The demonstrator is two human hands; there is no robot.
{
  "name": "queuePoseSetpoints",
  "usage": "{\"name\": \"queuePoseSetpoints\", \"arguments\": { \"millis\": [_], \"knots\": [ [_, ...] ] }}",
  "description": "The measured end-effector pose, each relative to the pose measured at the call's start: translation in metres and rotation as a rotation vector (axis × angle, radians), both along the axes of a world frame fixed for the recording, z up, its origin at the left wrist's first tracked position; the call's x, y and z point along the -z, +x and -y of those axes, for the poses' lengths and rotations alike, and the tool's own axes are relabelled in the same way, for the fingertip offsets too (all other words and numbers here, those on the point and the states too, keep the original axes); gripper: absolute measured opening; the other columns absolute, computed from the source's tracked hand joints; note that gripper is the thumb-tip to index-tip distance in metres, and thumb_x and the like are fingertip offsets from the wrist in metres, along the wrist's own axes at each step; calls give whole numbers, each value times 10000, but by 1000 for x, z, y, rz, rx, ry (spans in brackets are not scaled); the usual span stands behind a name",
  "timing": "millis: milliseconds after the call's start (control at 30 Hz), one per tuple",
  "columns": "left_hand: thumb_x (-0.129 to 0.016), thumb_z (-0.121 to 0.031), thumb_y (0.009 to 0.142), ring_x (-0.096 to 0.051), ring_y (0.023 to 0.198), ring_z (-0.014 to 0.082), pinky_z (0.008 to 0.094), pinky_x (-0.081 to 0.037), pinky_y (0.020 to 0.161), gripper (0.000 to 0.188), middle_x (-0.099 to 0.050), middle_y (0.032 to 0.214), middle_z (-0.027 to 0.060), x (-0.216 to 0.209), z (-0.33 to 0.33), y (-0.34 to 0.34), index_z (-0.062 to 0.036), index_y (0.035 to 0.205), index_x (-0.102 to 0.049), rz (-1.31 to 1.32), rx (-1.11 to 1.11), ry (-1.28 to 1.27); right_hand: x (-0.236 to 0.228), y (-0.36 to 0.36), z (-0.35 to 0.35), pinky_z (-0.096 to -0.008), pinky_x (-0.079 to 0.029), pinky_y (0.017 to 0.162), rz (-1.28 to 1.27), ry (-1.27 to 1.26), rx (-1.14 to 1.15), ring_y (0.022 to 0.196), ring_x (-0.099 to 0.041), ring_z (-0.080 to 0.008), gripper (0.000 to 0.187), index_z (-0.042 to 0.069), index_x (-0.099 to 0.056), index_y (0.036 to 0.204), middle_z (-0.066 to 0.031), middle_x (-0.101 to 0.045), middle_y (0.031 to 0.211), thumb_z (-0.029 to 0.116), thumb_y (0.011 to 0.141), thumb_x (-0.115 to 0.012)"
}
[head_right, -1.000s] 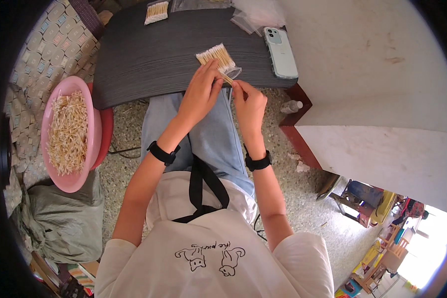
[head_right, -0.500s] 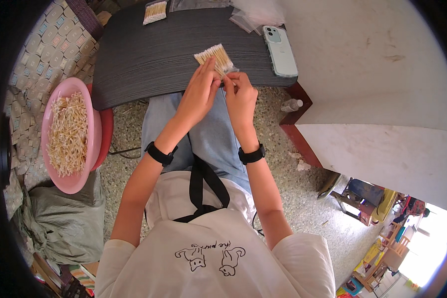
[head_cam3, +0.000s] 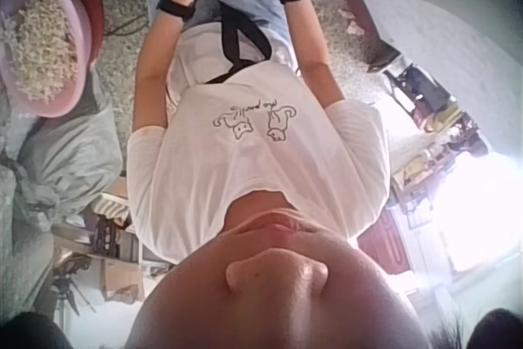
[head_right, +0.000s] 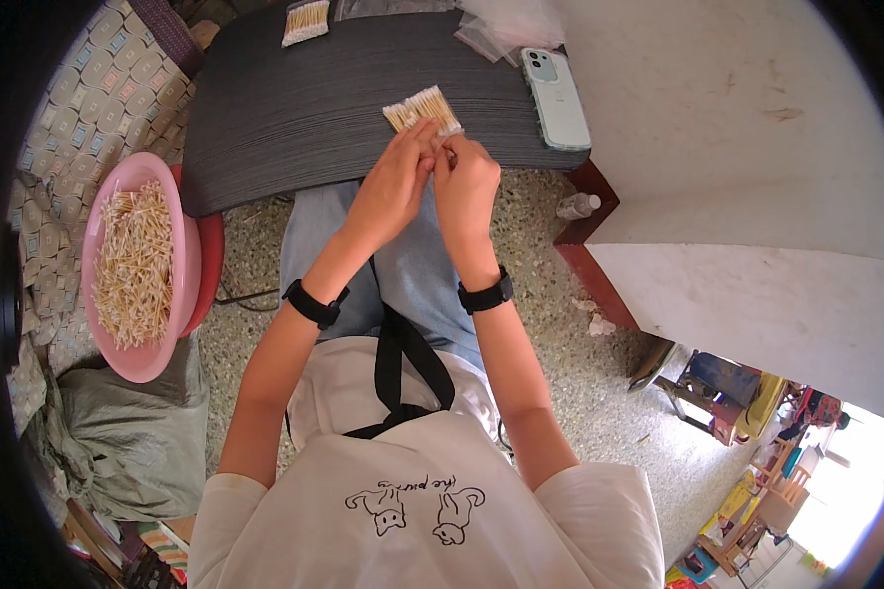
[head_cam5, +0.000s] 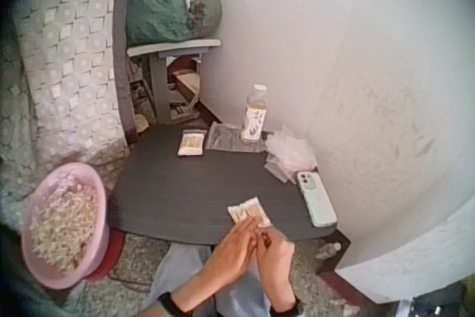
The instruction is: The person gathers cotton swabs from a table, aligns them into a bundle, and slides them into a plastic bag. After sealing the bag, they gather more cotton swabs from a pink bowl and arrange them on the table.
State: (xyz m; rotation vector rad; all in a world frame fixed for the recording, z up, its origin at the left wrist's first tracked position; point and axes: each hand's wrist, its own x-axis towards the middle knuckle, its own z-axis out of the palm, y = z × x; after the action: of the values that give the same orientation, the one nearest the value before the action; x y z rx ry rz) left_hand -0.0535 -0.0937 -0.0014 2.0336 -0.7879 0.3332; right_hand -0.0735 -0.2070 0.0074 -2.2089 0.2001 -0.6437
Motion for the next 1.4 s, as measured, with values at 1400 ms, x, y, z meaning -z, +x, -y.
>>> {"name": "queuePoseSetpoints", "arguments": {
  "millis": [1400],
  "knots": [
    [-428,-149,988,-578,1070,392,441,-515,787,129,-522,1294,214,-3,-16,8,-21,989,-434,-304,44,-35,-13,37,52,-287,-412,589,-10,-59,-578,641,-445,-152,330,20,-642,913,-37,-520,860,101,638,-806]
  ]
}}
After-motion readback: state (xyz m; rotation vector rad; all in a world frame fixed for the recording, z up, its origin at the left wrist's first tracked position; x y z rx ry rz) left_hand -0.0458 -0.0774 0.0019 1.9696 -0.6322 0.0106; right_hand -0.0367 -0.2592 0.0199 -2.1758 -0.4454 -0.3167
